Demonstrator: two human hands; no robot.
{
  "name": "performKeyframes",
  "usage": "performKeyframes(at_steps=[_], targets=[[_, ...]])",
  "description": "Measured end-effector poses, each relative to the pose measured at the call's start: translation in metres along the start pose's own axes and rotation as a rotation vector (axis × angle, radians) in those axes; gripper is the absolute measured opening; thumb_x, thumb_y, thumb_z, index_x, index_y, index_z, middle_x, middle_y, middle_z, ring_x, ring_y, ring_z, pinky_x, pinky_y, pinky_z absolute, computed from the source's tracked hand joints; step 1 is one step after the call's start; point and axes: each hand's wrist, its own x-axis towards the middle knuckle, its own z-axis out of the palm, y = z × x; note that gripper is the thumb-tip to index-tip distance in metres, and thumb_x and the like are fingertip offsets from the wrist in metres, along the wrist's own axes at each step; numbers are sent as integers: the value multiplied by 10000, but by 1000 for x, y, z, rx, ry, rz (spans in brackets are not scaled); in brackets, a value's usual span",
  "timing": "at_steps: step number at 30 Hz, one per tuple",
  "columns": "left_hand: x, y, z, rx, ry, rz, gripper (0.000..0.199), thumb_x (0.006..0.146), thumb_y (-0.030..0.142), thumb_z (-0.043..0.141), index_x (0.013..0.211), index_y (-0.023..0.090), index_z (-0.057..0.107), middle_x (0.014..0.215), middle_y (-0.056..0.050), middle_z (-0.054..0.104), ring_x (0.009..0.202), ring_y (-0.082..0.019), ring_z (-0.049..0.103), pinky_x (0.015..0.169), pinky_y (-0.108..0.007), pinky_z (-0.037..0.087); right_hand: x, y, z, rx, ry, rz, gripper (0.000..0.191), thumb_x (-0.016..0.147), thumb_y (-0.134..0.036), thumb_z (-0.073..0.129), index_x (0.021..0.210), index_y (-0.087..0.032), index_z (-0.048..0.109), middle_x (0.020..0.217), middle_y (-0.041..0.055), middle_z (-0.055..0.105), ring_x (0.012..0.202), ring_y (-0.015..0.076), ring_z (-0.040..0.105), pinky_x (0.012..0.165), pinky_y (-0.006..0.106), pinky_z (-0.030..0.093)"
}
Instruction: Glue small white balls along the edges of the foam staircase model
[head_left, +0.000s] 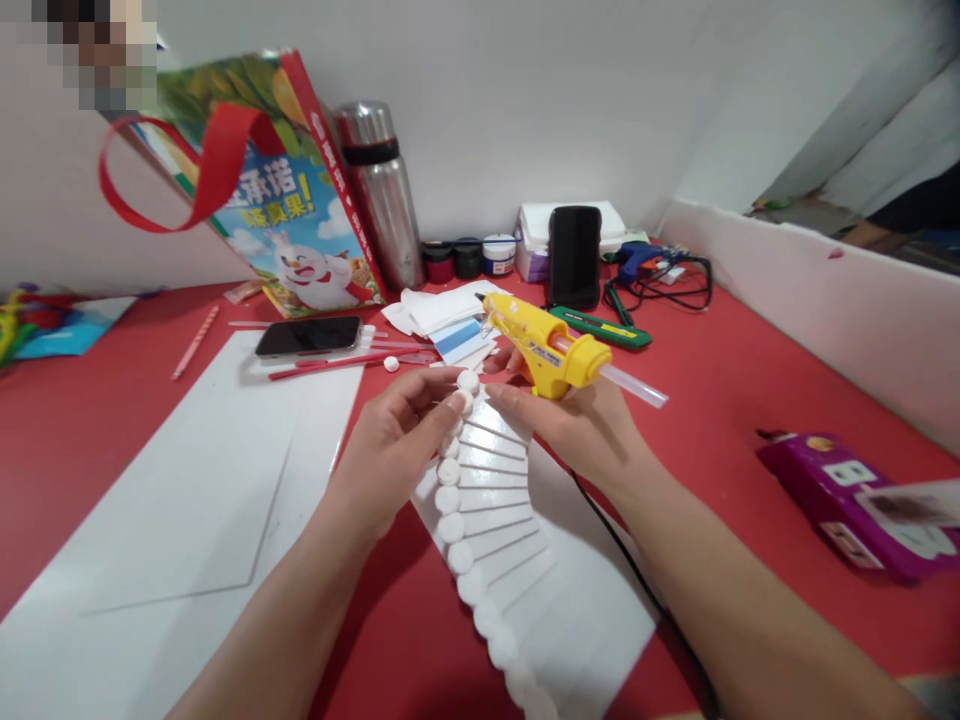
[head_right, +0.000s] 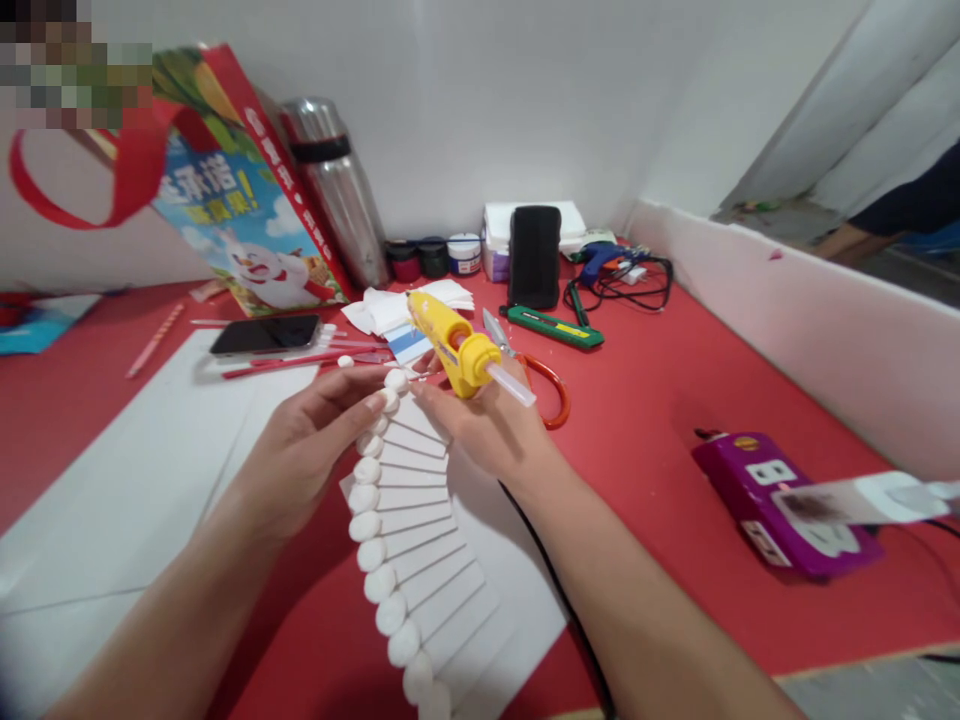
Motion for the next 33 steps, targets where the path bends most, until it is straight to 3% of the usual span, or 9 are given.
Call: performKeyframes(at_steps=[7,10,13,21,26,30,33], targets=[[0,0,1,-55,21,-47,373,838,417,780,1129,186,741,975,-52,759,867,-171,680,745,-262,511,4,-25,-5,-18,49,126,171,771,-238,771,797,-199,607,931,53,704,862,225,670,787,379,549],[1,-2,-1,-124,2,-58,379,848,441,767,1129,188,745,957,-52,762,833,-171,692,743,-263,515,11,-34,-7,-86,3,49,177,750,-221,777,783,-206,604,939,59,704,889,240,672,822,397,551],[2,-4,-2,-138,-18,-87,404,833,437,785,1151,192,737,941,-51,761,819,-170,688,723,-258,509,16,-29,-4,-142,-74,-47,182,741,-219,782,816,-208,616,963,58,705,901,240,679,862,403,551],[-2,0,5,-80,39,-103,398,811,377,808,1164,208,732,874,-21,719,714,-119,608,609,-218,444,15,-15,0,-86,-100,-35,211,761,-278,790,799,-216,592,1008,66,715,961,252,682,892,402,545],[-2,-5,3,-7,52,-46,368,815,375,805,1148,231,742,837,-8,707,656,-120,585,559,-229,414,15,-17,0,-53,-114,-50,204,771,-279,794,785,-216,601,932,47,716,893,231,685,796,351,556],[-1,-7,3,8,64,-24,358,811,386,808,1129,231,751,786,-10,700,689,-152,616,581,-252,431,15,-17,-1,-192,-138,-92,120,820,-233,728,901,-227,640,905,38,724,840,229,685,755,355,548],[-1,-8,3,1,62,-22,332,814,395,808,1105,242,757,824,-14,711,690,-144,612,564,-245,424,14,-15,-1,-244,-166,-138,133,830,-205,696,953,-230,651,982,56,731,916,256,691,774,366,546]])
